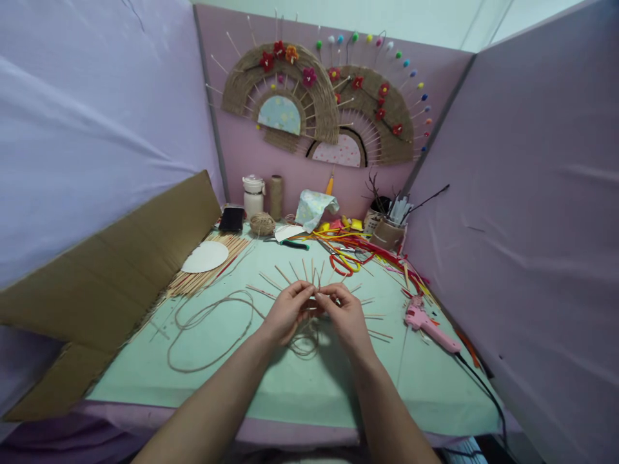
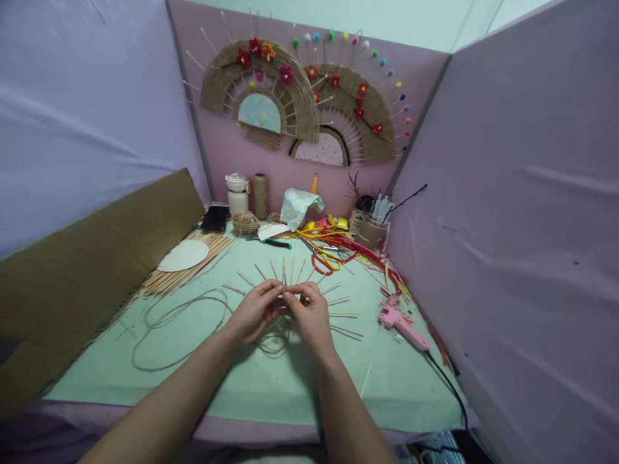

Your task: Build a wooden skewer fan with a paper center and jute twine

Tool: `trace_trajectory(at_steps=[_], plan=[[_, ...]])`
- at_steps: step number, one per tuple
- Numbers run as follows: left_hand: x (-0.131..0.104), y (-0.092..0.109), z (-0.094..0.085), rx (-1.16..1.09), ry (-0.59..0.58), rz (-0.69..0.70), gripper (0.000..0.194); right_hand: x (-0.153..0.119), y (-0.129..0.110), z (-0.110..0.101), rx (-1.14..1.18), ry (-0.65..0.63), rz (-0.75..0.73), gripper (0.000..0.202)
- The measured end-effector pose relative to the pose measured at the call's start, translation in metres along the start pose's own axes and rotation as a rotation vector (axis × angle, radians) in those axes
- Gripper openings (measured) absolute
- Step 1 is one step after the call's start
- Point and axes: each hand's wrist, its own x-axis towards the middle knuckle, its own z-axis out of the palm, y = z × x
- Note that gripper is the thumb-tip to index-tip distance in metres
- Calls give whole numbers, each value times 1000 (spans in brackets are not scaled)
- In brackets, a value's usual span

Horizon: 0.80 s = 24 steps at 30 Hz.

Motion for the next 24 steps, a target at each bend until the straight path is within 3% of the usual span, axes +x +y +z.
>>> trace_trajectory(at_steps=[5, 10, 12, 16, 19, 24], plan=[[0, -1, 1, 172, 0, -8, 32, 0, 1, 0, 100, -7, 63, 13], [1, -3, -4, 683, -12, 270, 21, 1, -1, -1, 348, 28, 195, 14], [2, -2, -5, 775, -21, 311, 20, 2, -4, -2, 414, 84, 239, 17], [5, 7, -11, 747, -49, 189, 27, 3, -7, -6, 490, 202, 245, 22], [7, 17, -17, 662, -1, 88, 36, 4, -6, -8, 556, 246, 234, 25], [8, 29, -28, 565, 102, 112, 35, 4, -3, -10, 625, 264, 236, 26]])
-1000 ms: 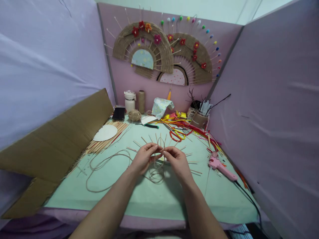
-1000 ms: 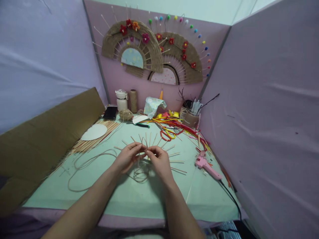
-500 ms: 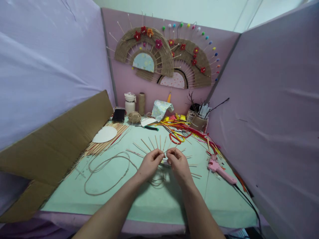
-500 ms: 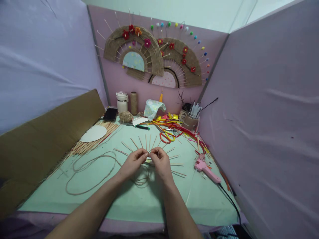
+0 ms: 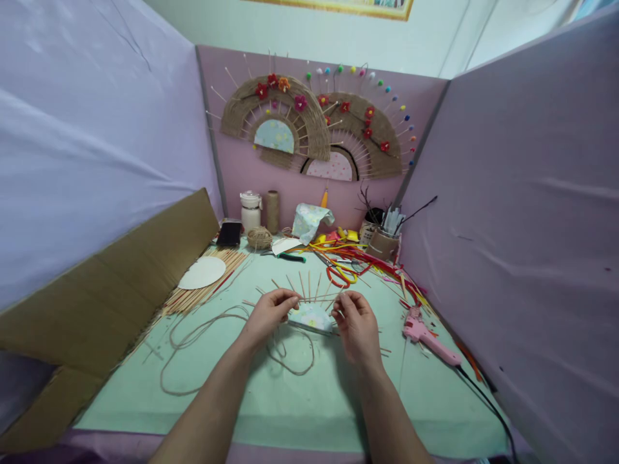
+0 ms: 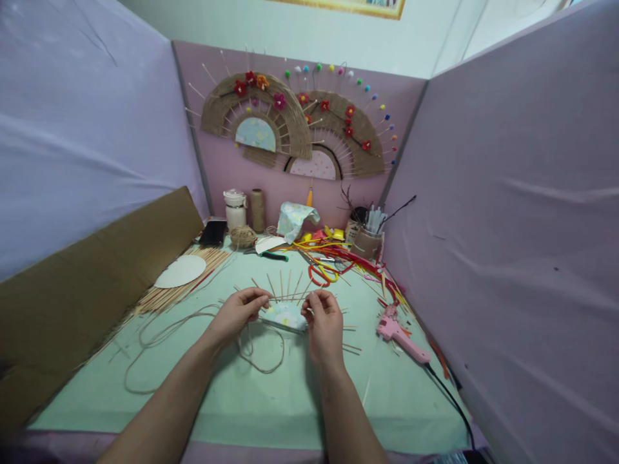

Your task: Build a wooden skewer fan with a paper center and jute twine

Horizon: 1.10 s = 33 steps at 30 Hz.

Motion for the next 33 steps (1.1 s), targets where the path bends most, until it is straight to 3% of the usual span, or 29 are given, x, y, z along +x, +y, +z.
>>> trace_trajectory(at_steps=[9, 15, 22, 33], plan=[[3, 7, -14, 123, 111, 154, 21, 0, 1, 1, -42, 9, 4, 27], [4, 1, -18, 316, 207, 217, 17, -1, 2, 0, -77, -4, 6, 22], [1, 3, -22, 514, 204, 248, 16, -1, 3, 0, -88, 44, 8, 14], [-3, 14, -24, 517, 191, 310, 19, 0, 7, 1, -134, 17, 34, 13]])
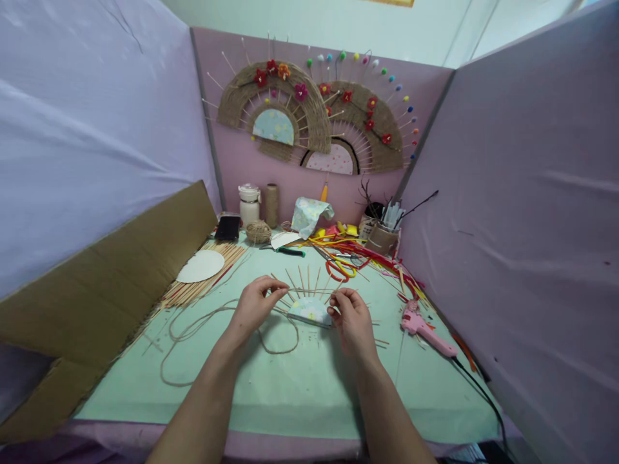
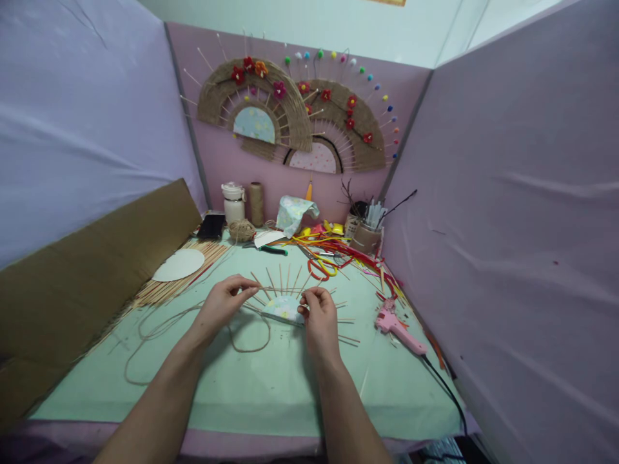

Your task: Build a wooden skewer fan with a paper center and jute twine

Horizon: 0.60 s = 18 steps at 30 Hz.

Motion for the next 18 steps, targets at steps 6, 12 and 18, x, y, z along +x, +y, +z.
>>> trace_trajectory(at_steps=[6, 12, 18], plan=[[-1, -3, 2, -15, -5, 6, 18, -1, -2, 1, 152, -42, 32, 16], [-1, -4, 1, -6, 9, 20, 15, -1, -6, 0, 226, -78, 80, 23], [-1, -3, 2, 1, 34, 35, 14, -3, 0, -6, -249, 7, -148, 16]])
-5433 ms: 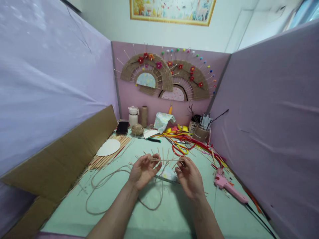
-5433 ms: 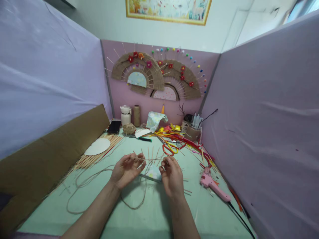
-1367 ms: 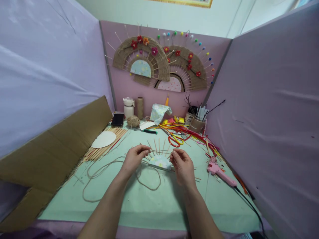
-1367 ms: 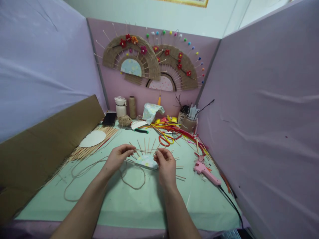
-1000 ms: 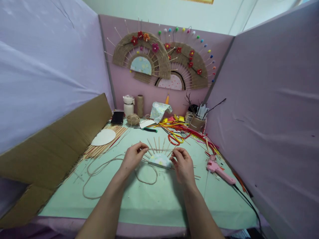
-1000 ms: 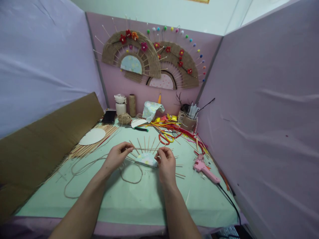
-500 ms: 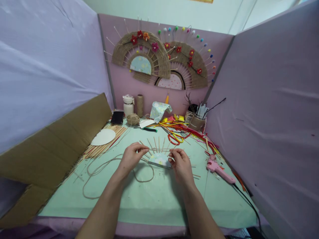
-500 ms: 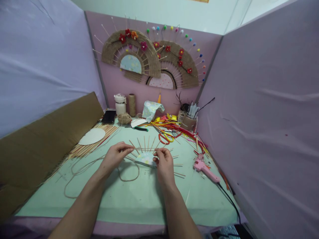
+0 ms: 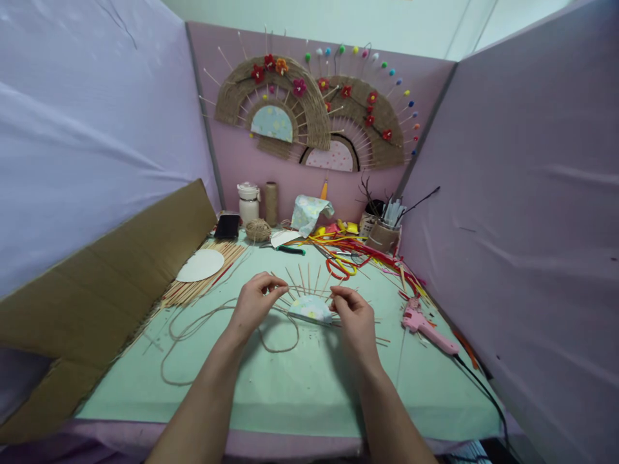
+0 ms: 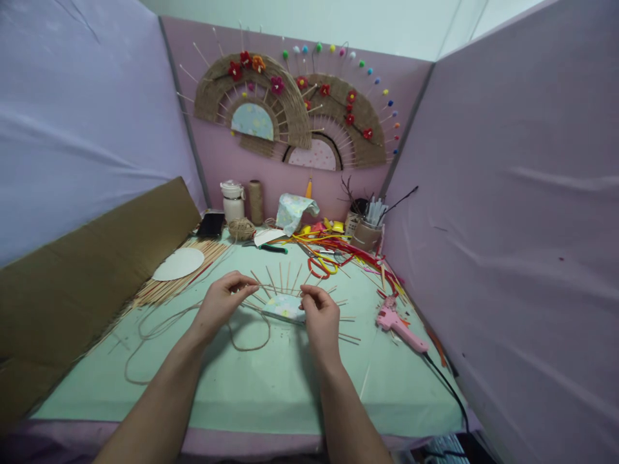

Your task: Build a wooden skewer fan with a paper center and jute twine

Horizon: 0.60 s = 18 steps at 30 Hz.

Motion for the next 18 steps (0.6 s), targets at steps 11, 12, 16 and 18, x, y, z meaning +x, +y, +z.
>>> trace_trajectory(at_steps=[11, 12, 16, 18], plan=[[-12, -18, 4, 171, -297, 43, 19, -22, 17, -41, -655, -124, -324, 22], [-15, -20, 5, 183, -331, 32, 19, -24, 20, -45, -700, -141, -336, 23], [-21, -23, 8, 258, -379, 7, 19, -31, 30, -54, -847, -184, -368, 24], [-22, -23, 10, 294, -374, 11, 19, -32, 33, -54, -889, -195, -387, 22]])
